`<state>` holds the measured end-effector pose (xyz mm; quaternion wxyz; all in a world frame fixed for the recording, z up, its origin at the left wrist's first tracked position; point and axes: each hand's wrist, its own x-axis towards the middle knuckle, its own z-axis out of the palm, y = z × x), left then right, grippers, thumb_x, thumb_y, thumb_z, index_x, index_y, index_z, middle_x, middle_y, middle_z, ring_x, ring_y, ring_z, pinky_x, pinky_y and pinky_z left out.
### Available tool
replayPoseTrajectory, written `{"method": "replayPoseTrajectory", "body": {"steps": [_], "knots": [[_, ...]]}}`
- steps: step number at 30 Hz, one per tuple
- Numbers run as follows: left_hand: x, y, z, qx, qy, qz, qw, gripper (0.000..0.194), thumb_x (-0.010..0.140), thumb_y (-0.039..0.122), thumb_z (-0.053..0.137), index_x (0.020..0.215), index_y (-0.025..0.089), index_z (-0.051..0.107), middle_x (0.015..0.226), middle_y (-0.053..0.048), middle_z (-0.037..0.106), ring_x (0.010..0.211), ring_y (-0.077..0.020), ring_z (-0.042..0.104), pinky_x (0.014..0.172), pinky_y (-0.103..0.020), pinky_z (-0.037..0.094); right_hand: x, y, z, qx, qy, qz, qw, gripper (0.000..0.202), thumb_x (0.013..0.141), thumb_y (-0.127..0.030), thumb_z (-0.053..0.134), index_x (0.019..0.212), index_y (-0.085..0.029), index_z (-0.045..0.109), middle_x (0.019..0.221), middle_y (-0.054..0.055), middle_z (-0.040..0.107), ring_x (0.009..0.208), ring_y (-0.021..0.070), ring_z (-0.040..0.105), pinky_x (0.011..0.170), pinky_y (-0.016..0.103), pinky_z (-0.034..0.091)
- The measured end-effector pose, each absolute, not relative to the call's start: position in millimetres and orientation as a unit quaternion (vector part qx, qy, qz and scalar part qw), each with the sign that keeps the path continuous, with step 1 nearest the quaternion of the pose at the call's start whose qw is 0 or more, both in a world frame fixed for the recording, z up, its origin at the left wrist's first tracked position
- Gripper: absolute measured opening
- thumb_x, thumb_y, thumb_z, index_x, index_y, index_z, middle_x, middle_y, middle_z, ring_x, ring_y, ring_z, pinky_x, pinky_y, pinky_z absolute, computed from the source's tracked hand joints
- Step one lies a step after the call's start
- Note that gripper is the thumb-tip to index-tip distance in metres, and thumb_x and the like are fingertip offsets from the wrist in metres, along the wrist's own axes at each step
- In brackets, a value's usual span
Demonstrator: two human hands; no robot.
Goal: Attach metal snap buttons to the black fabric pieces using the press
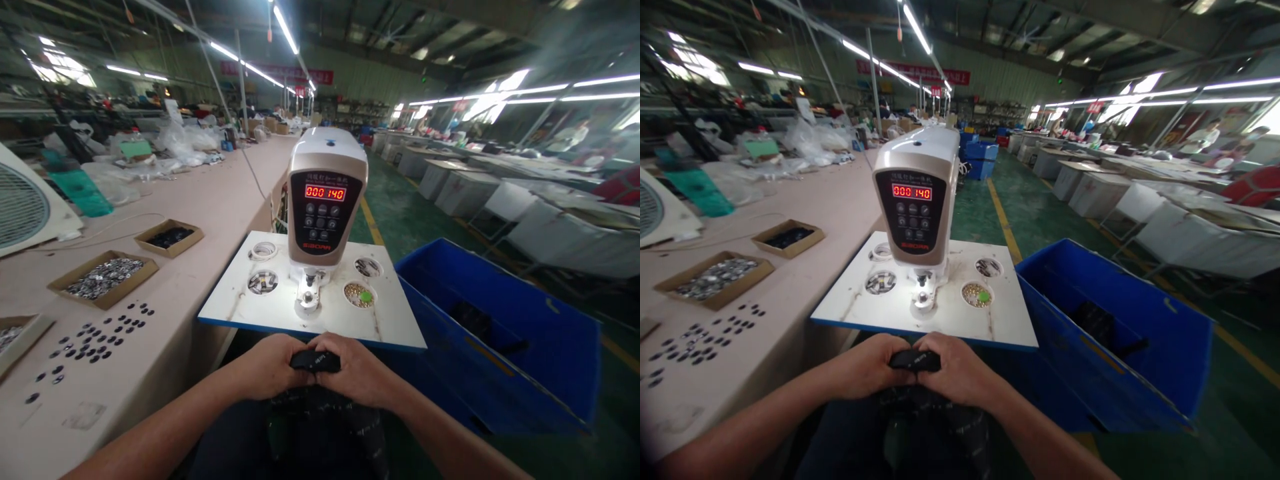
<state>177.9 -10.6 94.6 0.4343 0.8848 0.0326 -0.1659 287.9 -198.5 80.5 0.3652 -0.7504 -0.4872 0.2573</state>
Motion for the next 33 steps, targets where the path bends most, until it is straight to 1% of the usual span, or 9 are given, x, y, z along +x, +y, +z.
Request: {"method": "replayPoseTrajectory", "body": {"steps": [3, 8, 10, 13, 16, 19, 24, 28, 33], "knots": [[185.5, -3.6, 94.4, 0.891, 0.038, -0.167, 0.421, 0.028, 0.077, 0.043, 0.066, 0.071, 0.018, 0.058, 0.063, 0.006, 0.049, 0.062, -0.0111, 0.043, 0.054, -0.024, 0.026, 290.9, -193.1, 76.0, -0.755, -0.431, 0.321, 0.375, 0.012, 0.080, -0.024, 0.070, 0.091, -0.020, 0.067, 0.077, -0.004, 0.065, 0.070, 0.0140, 0.057, 0.060, 0.022, 0.038], [200.8, 0.5, 93.0, 0.898, 0.060, -0.172, 0.399, 0.024, 0.077, 0.042, 0.066, 0.073, 0.018, 0.062, 0.063, 0.004, 0.051, 0.063, -0.0125, 0.046, 0.054, -0.025, 0.027, 304.3, -187.0, 74.5, -0.765, -0.406, 0.345, 0.361, 0.006, 0.074, -0.018, 0.065, 0.079, -0.017, 0.065, 0.069, -0.005, 0.058, 0.065, 0.0120, 0.051, 0.057, 0.022, 0.033], [207.1, 1.4, 92.8, 0.901, 0.060, -0.169, 0.395, 0.025, 0.077, 0.043, 0.066, 0.074, 0.018, 0.063, 0.063, 0.004, 0.052, 0.063, -0.0127, 0.047, 0.054, -0.025, 0.027, 311.3, -186.6, 75.6, -0.747, -0.385, 0.392, 0.374, 0.008, 0.076, -0.024, 0.066, 0.075, -0.017, 0.063, 0.066, -0.005, 0.053, 0.062, 0.0108, 0.047, 0.055, 0.022, 0.031], [216.5, 6.7, 90.7, 0.894, 0.050, -0.171, 0.411, 0.030, 0.077, 0.047, 0.066, 0.071, 0.018, 0.061, 0.061, 0.005, 0.049, 0.062, -0.0123, 0.044, 0.053, -0.025, 0.028, 321.1, -184.4, 74.0, -0.696, -0.353, 0.457, 0.426, 0.028, 0.080, -0.042, 0.070, 0.075, -0.015, 0.063, 0.064, -0.005, 0.049, 0.061, 0.0100, 0.042, 0.054, 0.022, 0.029], [225.0, 16.4, 84.3, 0.866, 0.051, -0.182, 0.463, 0.033, 0.076, 0.048, 0.069, 0.071, 0.017, 0.060, 0.061, 0.005, 0.045, 0.060, -0.0109, 0.039, 0.053, -0.024, 0.028, 329.4, -177.0, 66.1, -0.666, -0.325, 0.480, 0.469, 0.039, 0.078, -0.052, 0.074, 0.080, -0.013, 0.068, 0.063, -0.004, 0.051, 0.059, 0.0094, 0.041, 0.054, 0.022, 0.029], [230.9, 25.5, 76.7, 0.816, 0.055, -0.197, 0.541, 0.036, 0.075, 0.050, 0.072, 0.075, 0.015, 0.062, 0.063, 0.005, 0.046, 0.059, -0.0098, 0.038, 0.053, -0.023, 0.029, 336.9, -168.0, 56.3, -0.639, -0.286, 0.514, 0.496, 0.038, 0.073, -0.047, 0.081, 0.086, -0.012, 0.073, 0.065, -0.003, 0.059, 0.058, 0.0096, 0.047, 0.056, 0.022, 0.033], [235.1, 31.6, 71.6, 0.741, 0.079, -0.212, 0.633, 0.036, 0.074, 0.047, 0.075, 0.087, 0.014, 0.068, 0.071, 0.002, 0.059, 0.063, -0.0121, 0.050, 0.061, -0.024, 0.039, 348.8, -161.1, 46.9, -0.548, -0.217, 0.590, 0.552, 0.042, 0.068, -0.046, 0.086, 0.093, -0.014, 0.077, 0.077, 0.001, 0.072, 0.065, 0.0123, 0.059, 0.066, 0.024, 0.043], [235.3, 32.9, 66.5, 0.715, 0.088, -0.201, 0.664, 0.036, 0.072, 0.044, 0.079, 0.091, 0.015, 0.070, 0.079, 0.000, 0.067, 0.069, -0.0147, 0.058, 0.069, -0.026, 0.045, 356.3, -159.0, 44.2, -0.532, -0.214, 0.605, 0.553, 0.044, 0.066, -0.044, 0.087, 0.096, -0.013, 0.078, 0.083, 0.003, 0.075, 0.070, 0.0153, 0.064, 0.070, 0.027, 0.046], [233.4, 31.8, 60.5, 0.693, 0.106, -0.200, 0.685, 0.031, 0.071, 0.038, 0.079, 0.091, 0.015, 0.070, 0.080, 0.000, 0.068, 0.072, -0.0153, 0.059, 0.072, -0.027, 0.045, 362.3, -154.0, 40.6, -0.560, -0.234, 0.585, 0.538, 0.039, 0.068, -0.041, 0.086, 0.094, -0.013, 0.079, 0.082, 0.003, 0.076, 0.071, 0.0163, 0.064, 0.072, 0.028, 0.047]]}}
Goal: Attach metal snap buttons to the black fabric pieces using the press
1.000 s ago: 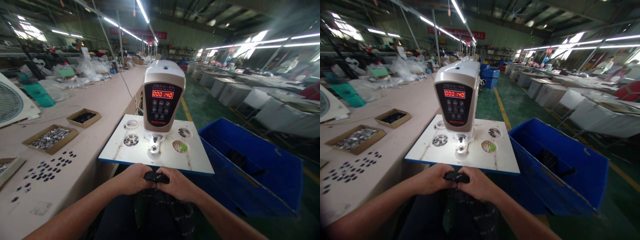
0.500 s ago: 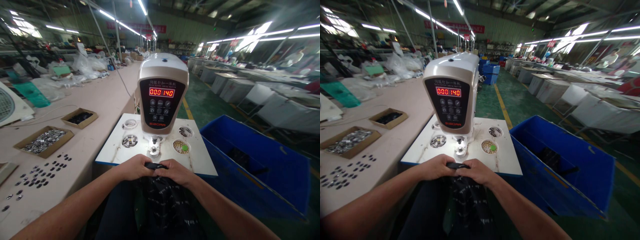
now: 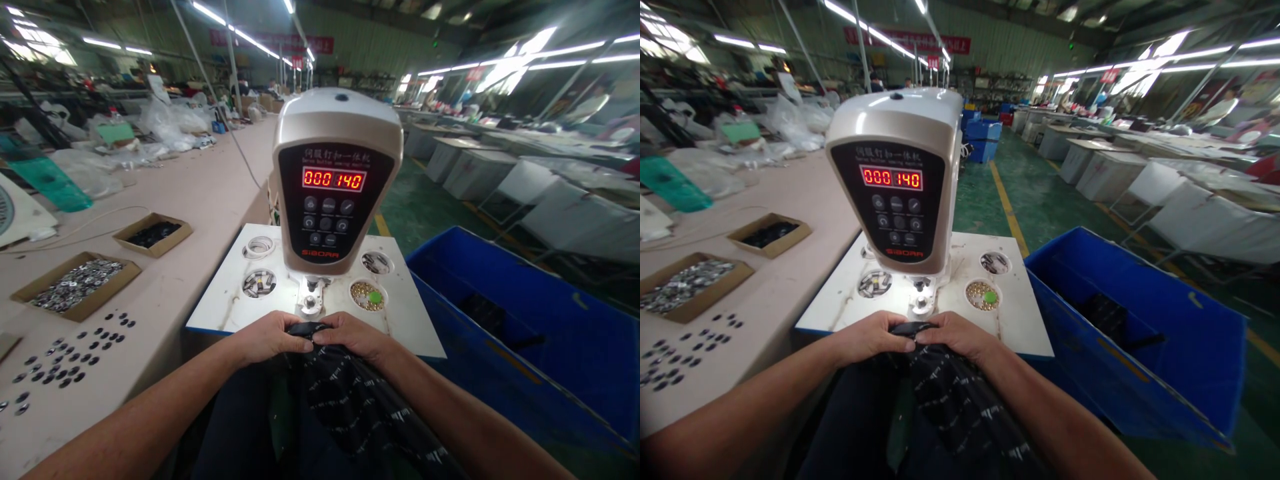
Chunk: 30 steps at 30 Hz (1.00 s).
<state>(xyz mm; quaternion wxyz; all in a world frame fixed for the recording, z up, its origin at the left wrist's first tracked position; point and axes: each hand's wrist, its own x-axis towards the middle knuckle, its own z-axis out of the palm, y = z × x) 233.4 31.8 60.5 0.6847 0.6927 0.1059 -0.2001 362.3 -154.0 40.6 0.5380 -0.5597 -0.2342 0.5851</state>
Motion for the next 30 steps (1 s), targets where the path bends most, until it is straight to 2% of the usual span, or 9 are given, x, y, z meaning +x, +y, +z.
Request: {"method": "replayPoseTrajectory", "body": {"steps": [6, 12, 19, 30], "knots": [[233.9, 31.7, 63.6, 0.701, 0.158, -0.165, 0.676, 0.029, 0.071, 0.035, 0.076, 0.090, 0.015, 0.070, 0.078, 0.000, 0.068, 0.071, -0.0150, 0.057, 0.069, -0.026, 0.042, 369.0, -148.5, 40.4, -0.605, -0.269, 0.535, 0.525, 0.041, 0.070, -0.045, 0.083, 0.096, -0.014, 0.078, 0.080, 0.002, 0.074, 0.069, 0.0164, 0.061, 0.069, 0.028, 0.045], [251.5, 49.9, 65.3, 0.805, 0.109, -0.148, 0.565, 0.027, 0.078, 0.044, 0.066, 0.080, 0.017, 0.066, 0.070, 0.004, 0.061, 0.066, -0.0147, 0.052, 0.063, -0.025, 0.036, 382.4, -141.8, 43.3, -0.670, -0.326, 0.456, 0.486, 0.035, 0.077, -0.047, 0.075, 0.091, -0.015, 0.077, 0.073, -0.001, 0.069, 0.065, 0.0151, 0.057, 0.064, 0.026, 0.039], [280.4, 56.1, 59.3, 0.865, 0.095, -0.063, 0.489, 0.026, 0.078, 0.042, 0.061, 0.083, 0.018, 0.071, 0.074, 0.001, 0.067, 0.072, -0.0183, 0.058, 0.066, -0.027, 0.040, 400.6, -128.8, 47.9, -0.769, -0.356, 0.326, 0.418, 0.033, 0.079, -0.047, 0.069, 0.080, -0.014, 0.073, 0.068, -0.002, 0.063, 0.066, 0.0150, 0.054, 0.060, 0.025, 0.033], [296.5, 59.1, 51.0, 0.878, 0.109, -0.020, 0.467, 0.025, 0.077, 0.040, 0.059, 0.077, 0.017, 0.069, 0.075, -0.002, 0.068, 0.073, -0.0199, 0.057, 0.068, -0.029, 0.041, 411.3, -119.2, 51.2, -0.768, -0.349, 0.325, 0.428, 0.028, 0.079, -0.042, 0.068, 0.083, -0.016, 0.076, 0.075, -0.002, 0.069, 0.074, 0.0190, 0.061, 0.066, 0.026, 0.040]]}}
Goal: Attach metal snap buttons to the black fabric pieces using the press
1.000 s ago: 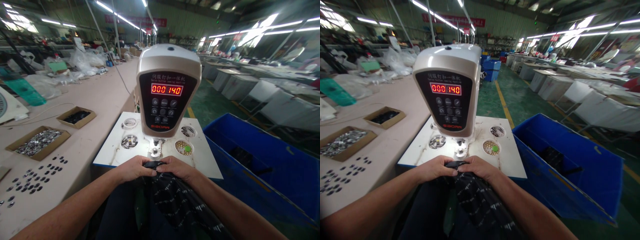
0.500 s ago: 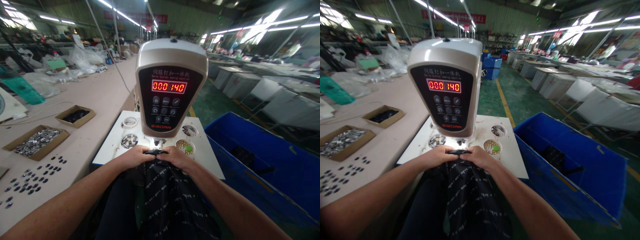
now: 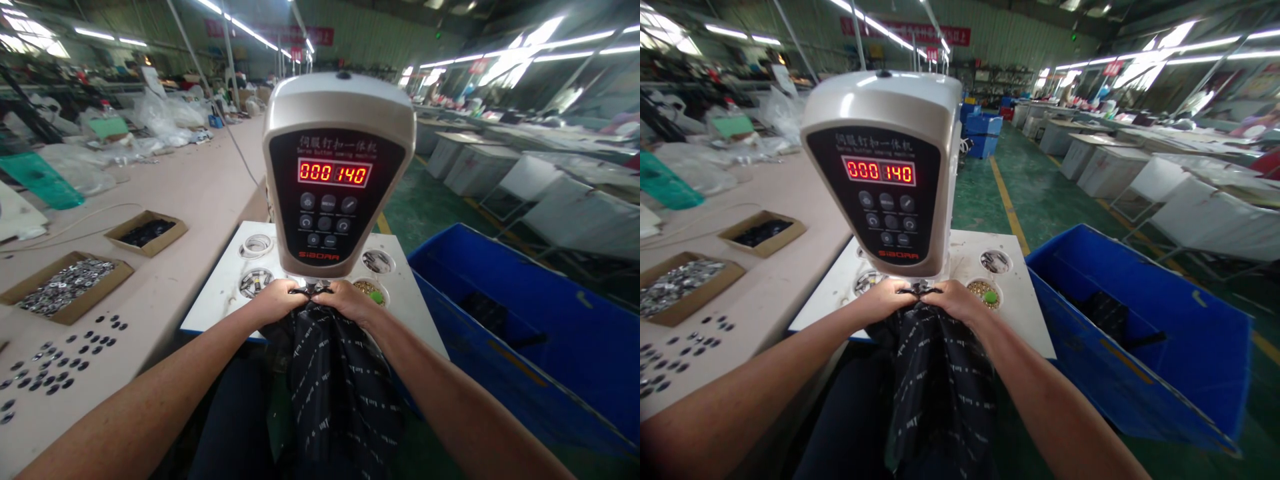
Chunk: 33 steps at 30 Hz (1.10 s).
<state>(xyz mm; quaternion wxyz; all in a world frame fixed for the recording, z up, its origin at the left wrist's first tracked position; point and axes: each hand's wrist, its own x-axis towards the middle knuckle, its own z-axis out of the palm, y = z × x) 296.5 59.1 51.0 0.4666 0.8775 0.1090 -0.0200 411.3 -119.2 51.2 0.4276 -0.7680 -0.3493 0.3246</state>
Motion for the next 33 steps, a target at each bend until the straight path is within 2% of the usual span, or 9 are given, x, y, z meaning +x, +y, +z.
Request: {"method": "replayPoseTrajectory", "body": {"steps": [10, 16, 21, 29, 33], "knots": [[298.3, 58.9, 51.8, 0.877, 0.097, -0.021, 0.470, 0.027, 0.078, 0.040, 0.057, 0.077, 0.016, 0.068, 0.076, -0.001, 0.066, 0.073, -0.0189, 0.055, 0.068, -0.030, 0.040, 416.4, -117.8, 47.0, -0.761, -0.365, 0.324, 0.427, 0.030, 0.080, -0.040, 0.066, 0.092, -0.015, 0.077, 0.085, 0.001, 0.073, 0.086, 0.0223, 0.065, 0.075, 0.028, 0.043], [296.5, 59.7, 51.7, 0.873, 0.105, -0.017, 0.476, 0.026, 0.079, 0.040, 0.057, 0.079, 0.016, 0.067, 0.077, -0.001, 0.066, 0.072, -0.0185, 0.055, 0.066, -0.029, 0.039, 416.4, -117.1, 47.3, -0.745, -0.381, 0.326, 0.439, 0.025, 0.082, -0.038, 0.066, 0.086, -0.016, 0.076, 0.088, 0.000, 0.074, 0.090, 0.0227, 0.066, 0.080, 0.028, 0.046], [297.0, 59.5, 50.5, 0.869, 0.112, -0.016, 0.481, 0.024, 0.077, 0.038, 0.058, 0.077, 0.016, 0.067, 0.077, -0.001, 0.066, 0.072, -0.0188, 0.056, 0.070, -0.031, 0.042, 415.6, -115.8, 46.4, -0.755, -0.373, 0.327, 0.430, 0.027, 0.082, -0.038, 0.067, 0.095, -0.017, 0.078, 0.095, 0.000, 0.076, 0.097, 0.0252, 0.067, 0.082, 0.029, 0.046], [296.9, 61.9, 48.5, 0.847, 0.131, -0.026, 0.515, 0.024, 0.074, 0.041, 0.062, 0.077, 0.018, 0.070, 0.071, -0.001, 0.065, 0.073, -0.0204, 0.058, 0.069, -0.030, 0.043, 421.6, -113.0, 39.0, -0.733, -0.363, 0.358, 0.449, 0.028, 0.079, -0.038, 0.070, 0.094, -0.016, 0.077, 0.091, 0.001, 0.076, 0.096, 0.0250, 0.067, 0.085, 0.030, 0.047], [295.4, 65.9, 43.8, 0.832, 0.142, -0.051, 0.534, 0.027, 0.074, 0.043, 0.064, 0.079, 0.017, 0.071, 0.070, -0.001, 0.066, 0.070, -0.0193, 0.057, 0.066, -0.030, 0.042, 417.8, -118.2, 43.9, -0.728, -0.382, 0.339, 0.457, 0.032, 0.083, -0.043, 0.067, 0.101, -0.017, 0.075, 0.094, 0.001, 0.075, 0.091, 0.0216, 0.066, 0.082, 0.028, 0.045]]}}
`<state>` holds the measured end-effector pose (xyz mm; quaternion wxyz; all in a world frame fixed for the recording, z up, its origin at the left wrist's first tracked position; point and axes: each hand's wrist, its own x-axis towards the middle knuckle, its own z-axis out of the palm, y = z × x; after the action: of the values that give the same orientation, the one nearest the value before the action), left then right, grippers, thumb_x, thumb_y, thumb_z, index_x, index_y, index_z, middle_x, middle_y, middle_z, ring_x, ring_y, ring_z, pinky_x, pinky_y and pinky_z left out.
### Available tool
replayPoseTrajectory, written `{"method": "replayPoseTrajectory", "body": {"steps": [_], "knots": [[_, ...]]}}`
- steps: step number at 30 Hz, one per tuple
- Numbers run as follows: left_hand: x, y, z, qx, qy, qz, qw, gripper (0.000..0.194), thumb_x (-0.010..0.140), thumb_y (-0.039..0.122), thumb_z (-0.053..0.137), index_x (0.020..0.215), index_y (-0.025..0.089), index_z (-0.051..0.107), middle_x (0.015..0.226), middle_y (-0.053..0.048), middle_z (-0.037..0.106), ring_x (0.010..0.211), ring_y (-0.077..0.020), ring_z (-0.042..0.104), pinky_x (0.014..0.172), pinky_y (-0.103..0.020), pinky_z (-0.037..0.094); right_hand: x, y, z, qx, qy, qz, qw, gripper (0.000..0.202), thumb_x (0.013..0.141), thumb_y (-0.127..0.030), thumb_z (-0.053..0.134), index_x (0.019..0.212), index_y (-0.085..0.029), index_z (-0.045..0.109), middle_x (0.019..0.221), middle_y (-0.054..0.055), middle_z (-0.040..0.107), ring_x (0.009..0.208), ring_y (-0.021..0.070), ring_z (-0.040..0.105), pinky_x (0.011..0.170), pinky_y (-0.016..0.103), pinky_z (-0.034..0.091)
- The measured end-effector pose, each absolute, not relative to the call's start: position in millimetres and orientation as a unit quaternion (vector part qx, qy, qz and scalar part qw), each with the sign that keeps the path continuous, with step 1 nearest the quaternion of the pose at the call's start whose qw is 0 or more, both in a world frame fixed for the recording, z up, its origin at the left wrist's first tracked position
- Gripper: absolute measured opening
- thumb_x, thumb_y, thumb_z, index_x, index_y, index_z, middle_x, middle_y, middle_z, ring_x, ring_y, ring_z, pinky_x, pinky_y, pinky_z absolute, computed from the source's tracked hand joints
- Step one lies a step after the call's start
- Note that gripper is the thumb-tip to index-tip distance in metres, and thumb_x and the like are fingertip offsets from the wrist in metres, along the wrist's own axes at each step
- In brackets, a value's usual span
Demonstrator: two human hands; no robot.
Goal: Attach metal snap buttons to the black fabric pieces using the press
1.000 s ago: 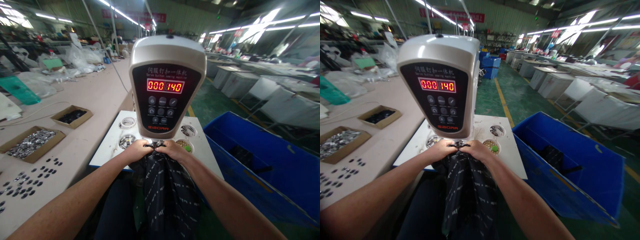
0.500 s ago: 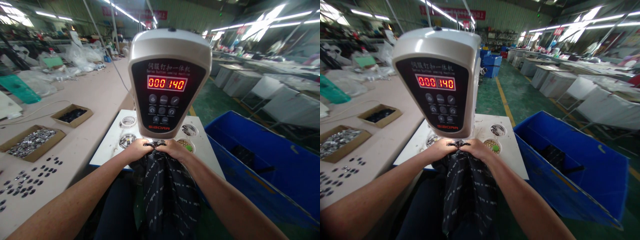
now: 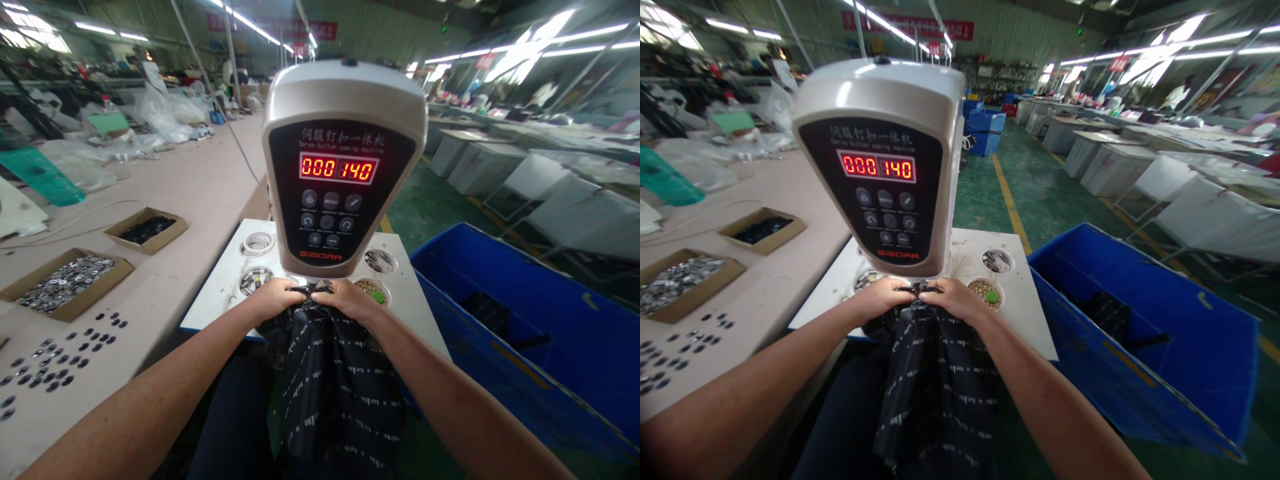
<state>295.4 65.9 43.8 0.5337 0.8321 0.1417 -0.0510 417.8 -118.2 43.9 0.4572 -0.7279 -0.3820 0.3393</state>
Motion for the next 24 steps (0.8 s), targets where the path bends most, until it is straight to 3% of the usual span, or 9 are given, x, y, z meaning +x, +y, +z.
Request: {"method": "replayPoseTrajectory", "body": {"steps": [6, 13, 17, 24], "knots": [[295.9, 71.0, 36.7, 0.824, 0.149, -0.067, 0.543, 0.035, 0.074, 0.051, 0.068, 0.077, 0.016, 0.065, 0.070, 0.001, 0.062, 0.066, -0.0166, 0.054, 0.063, -0.028, 0.038, 403.0, -117.6, 37.2, -0.826, -0.351, 0.175, 0.405, 0.036, 0.093, -0.047, 0.054, 0.082, -0.018, 0.073, 0.081, 0.002, 0.072, 0.079, 0.0203, 0.064, 0.070, 0.027, 0.041], [282.8, 61.0, 28.7, 0.854, 0.178, 0.031, 0.487, 0.040, 0.082, 0.054, 0.062, 0.104, 0.020, 0.061, 0.074, 0.002, 0.064, 0.070, -0.0180, 0.057, 0.067, -0.028, 0.039, 390.6, -111.3, 21.0, -0.882, -0.317, 0.061, 0.342, 0.028, 0.093, -0.042, 0.058, 0.107, -0.024, 0.074, 0.094, 0.005, 0.078, 0.089, 0.0234, 0.069, 0.075, 0.028, 0.044], [278.9, 54.7, 26.6, 0.874, 0.178, 0.068, 0.447, 0.033, 0.085, 0.050, 0.059, 0.103, 0.023, 0.063, 0.075, 0.002, 0.065, 0.073, -0.0193, 0.060, 0.071, -0.029, 0.040, 393.5, -110.0, 17.2, -0.888, -0.330, 0.045, 0.318, 0.029, 0.094, -0.044, 0.058, 0.109, -0.025, 0.075, 0.098, 0.008, 0.079, 0.094, 0.0256, 0.071, 0.077, 0.029, 0.044], [283.0, 54.7, 21.8, 0.887, 0.192, 0.075, 0.413, 0.031, 0.088, 0.049, 0.056, 0.104, 0.024, 0.065, 0.097, -0.002, 0.071, 0.088, -0.0227, 0.063, 0.080, -0.032, 0.042, 395.9, -111.0, 16.5, -0.887, -0.350, 0.040, 0.299, 0.030, 0.097, -0.042, 0.055, 0.112, -0.024, 0.075, 0.098, 0.009, 0.079, 0.092, 0.0256, 0.072, 0.075, 0.028, 0.043]]}}
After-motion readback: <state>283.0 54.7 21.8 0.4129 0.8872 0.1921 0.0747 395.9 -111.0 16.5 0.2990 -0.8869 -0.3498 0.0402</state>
